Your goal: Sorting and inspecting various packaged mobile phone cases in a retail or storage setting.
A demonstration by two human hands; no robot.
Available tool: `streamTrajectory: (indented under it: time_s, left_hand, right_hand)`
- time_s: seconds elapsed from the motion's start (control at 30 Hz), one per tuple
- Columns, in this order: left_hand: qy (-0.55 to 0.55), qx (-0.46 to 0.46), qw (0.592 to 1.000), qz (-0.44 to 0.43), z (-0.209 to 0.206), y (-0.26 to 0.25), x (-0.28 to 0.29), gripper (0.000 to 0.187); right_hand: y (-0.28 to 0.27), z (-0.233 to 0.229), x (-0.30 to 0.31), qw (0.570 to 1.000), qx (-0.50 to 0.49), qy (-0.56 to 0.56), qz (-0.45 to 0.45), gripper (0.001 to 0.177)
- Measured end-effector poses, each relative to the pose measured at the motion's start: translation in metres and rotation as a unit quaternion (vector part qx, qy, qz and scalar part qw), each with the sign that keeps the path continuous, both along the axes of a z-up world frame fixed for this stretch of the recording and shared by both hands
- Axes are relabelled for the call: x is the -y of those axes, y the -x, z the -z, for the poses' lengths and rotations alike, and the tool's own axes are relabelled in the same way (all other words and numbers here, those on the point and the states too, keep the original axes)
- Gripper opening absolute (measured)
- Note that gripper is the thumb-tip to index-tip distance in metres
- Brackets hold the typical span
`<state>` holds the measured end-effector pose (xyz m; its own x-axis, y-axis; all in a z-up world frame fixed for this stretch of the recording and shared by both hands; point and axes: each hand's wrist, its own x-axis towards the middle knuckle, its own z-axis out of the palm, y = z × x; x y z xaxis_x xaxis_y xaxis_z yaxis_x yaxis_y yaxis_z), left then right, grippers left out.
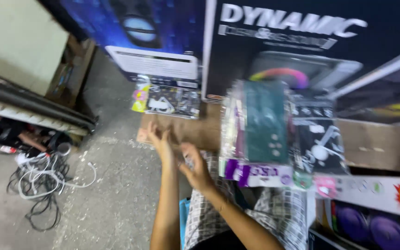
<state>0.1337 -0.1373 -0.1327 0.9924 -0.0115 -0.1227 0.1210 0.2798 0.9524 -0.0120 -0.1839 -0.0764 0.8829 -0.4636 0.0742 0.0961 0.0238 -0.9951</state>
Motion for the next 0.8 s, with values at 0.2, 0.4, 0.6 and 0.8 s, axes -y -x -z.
streamTrajectory:
  time_s: [0.2,0.4,0.6,0.8]
  left_hand:
    - [0.015,0.175,0.984,-0.017,-0.189,0.096,0.019,0.054]
    - [0.041,0.347,0.914,0.206,-0.248,0.224,0.063,0.017]
    - [0.037,0.359,0.804,0.472,-0.235,0.346,0.147,0.028]
    - [-0.056,0.312,0.788,0.527,-0.147,0.384,0.221,0.045]
  right_hand:
    - [0.132,-0.149,0.028,0.987,0.054,0.092,-0.122,0.031]
    - [0.250,-0.126,0.110,0.957,0.267,-0.022,0.114,0.021]
    - [0.325,-0.106,0.251,0.912,0.169,0.011,0.374,0.024]
    - [0.350,0.024,0.327,0.955,0.011,0.062,0.291,0.037]
